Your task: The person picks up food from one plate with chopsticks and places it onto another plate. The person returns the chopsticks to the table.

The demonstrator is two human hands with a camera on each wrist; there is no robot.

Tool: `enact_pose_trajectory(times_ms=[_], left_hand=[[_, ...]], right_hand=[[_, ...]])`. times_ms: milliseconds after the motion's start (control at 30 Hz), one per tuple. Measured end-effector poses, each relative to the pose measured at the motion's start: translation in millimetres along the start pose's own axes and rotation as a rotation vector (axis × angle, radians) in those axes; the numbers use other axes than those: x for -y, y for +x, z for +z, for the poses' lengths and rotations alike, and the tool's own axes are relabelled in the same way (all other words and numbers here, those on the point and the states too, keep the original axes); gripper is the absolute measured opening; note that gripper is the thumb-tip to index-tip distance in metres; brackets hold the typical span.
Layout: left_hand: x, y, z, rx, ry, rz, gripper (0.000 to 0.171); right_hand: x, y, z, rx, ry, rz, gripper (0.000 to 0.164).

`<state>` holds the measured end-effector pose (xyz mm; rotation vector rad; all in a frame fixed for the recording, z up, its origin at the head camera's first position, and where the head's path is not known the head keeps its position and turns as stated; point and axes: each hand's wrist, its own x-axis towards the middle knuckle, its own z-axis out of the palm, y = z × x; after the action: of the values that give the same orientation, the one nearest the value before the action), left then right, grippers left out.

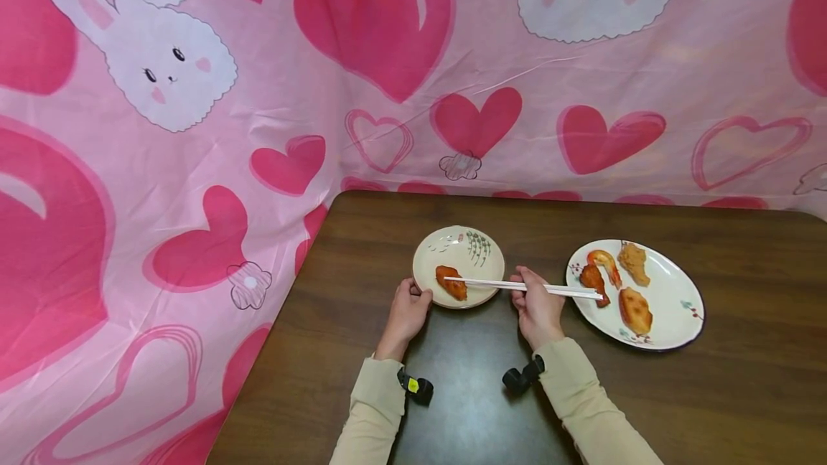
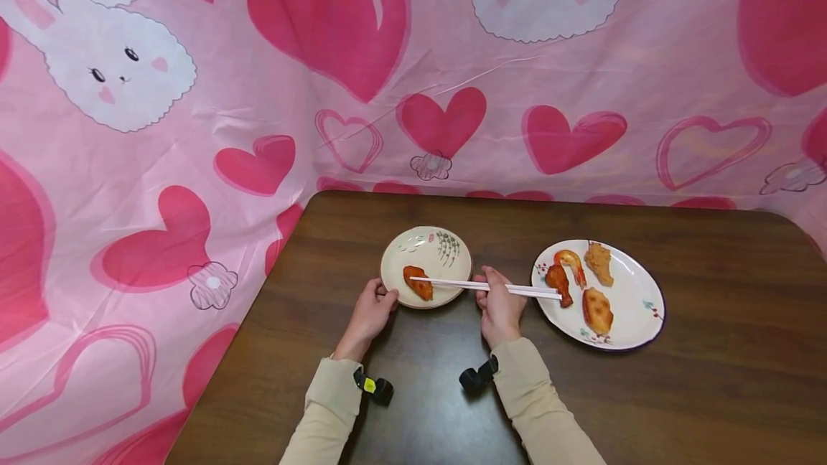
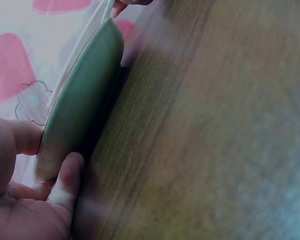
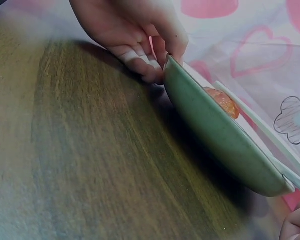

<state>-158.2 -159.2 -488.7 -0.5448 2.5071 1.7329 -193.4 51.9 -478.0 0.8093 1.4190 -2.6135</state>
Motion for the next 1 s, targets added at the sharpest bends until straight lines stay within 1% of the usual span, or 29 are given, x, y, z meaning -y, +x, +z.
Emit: enact_pose_trajectory(times_ms=[200,433,667,833,1000], left_hand=[[0.2,0.7,-0.4,0.004,0.001,-0.002,0.040],[0.2,0.7,-1.4,0.020,-0.004,-0.010,0.042],[-0.4,0.4,-1.2,0.011,0.003,-0.005,0.042],[-0.1,0.1,-0.9,0.011,0.001,0.001,0.042],[0.3,0.4,-0.5,0.007,-0.005,-0.003,0.042]], right_hand=[[0.9,-2.1,1.1,-0.001,0.012,0.002,0.014],[0.6,-2.8,-0.1,-0.027,0.045,0.019,0.015],[1.5,-1.4,-2.6,-0.032,0.076,0.036,0.015],[5.4,-4.3,-4.3,-0.014,0.098,0.043,0.018],[11.6,-9.1,-5.6,-0.022,0.139,0.066,0.021]])
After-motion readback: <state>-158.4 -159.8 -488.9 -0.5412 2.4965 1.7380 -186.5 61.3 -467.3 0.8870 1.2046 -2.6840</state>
